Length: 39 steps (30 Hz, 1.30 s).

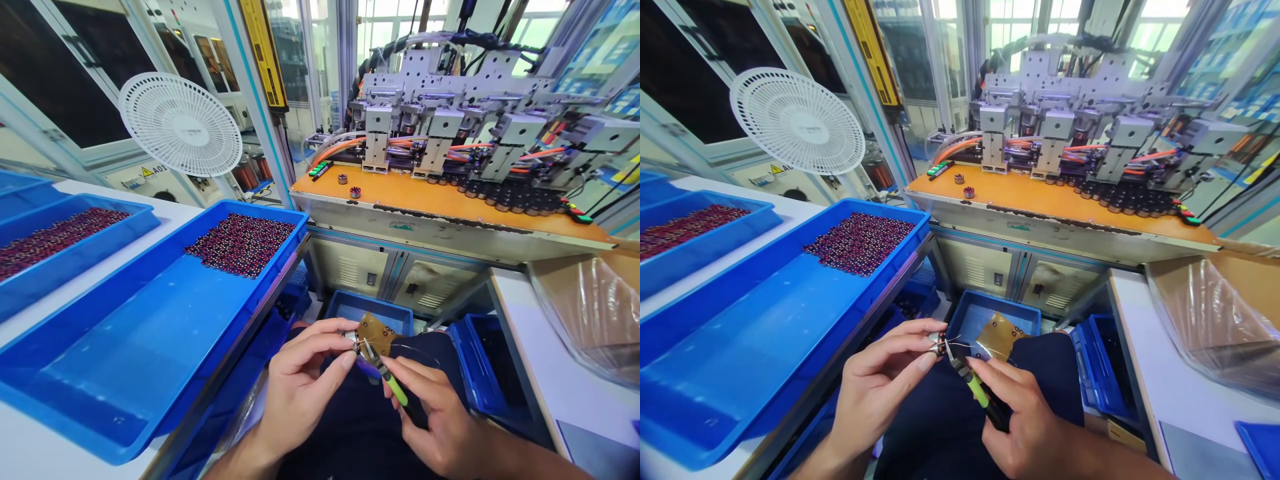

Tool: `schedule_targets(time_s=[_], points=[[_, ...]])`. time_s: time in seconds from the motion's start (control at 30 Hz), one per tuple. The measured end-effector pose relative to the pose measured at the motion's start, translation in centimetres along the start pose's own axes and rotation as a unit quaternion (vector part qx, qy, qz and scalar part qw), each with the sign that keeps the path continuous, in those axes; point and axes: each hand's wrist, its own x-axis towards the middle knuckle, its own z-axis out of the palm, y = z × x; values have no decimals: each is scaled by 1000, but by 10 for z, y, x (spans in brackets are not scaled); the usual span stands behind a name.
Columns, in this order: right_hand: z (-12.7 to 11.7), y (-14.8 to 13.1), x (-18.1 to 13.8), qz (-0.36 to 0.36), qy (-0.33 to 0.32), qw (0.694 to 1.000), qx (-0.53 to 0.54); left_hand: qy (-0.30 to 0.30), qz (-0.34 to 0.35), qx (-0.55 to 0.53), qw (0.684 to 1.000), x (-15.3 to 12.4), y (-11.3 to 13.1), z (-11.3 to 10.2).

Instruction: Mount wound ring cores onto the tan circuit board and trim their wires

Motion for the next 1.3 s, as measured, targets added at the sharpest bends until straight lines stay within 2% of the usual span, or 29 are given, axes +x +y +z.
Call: schedule_targets(time_s=[0.1, 0.2, 0.27, 0.3, 0.37, 0.43, 0.53, 0.6, 0.7, 0.8, 1.0, 1.3], points=[[3, -5, 1, 117, -35, 981, 152, -7, -2, -8, 1000, 0, -2, 1], [4, -10, -1, 252, -66, 919, 295, -15, 10, -10, 1000, 2, -5, 1], [3, -13, -3, 293, -75, 885, 354, -24, 20, -13, 999, 4, -7, 0], [1, -13, -5, 301, -79, 877, 365, -28, 26, -14, 999, 4, -8, 0], [-2, -14, -9, 301, -102, 872, 372, -34, 38, -11, 999, 5, -8, -1], [-5, -13, -12, 283, -106, 888, 346, -38, 56, 3, 998, 6, -9, -2], [-8, -12, -16, 266, -72, 927, 256, -46, 90, 22, 995, 5, -10, -2], [-13, -12, -17, 259, -60, 930, 254, -44, 115, 21, 992, 5, -11, -2], [-23, -16, -14, 194, -57, 932, 302, -26, 119, -10, 992, 3, -14, -3], [-33, -23, -10, 126, -73, 951, 272, -22, 116, -23, 993, 0, -16, -4], [-28, -28, -6, 137, -69, 945, 289, -36, 155, 24, 987, -3, -17, -5], [-16, -17, -12, 154, -72, 933, 317, -37, 134, 34, 990, -7, -19, -6]])
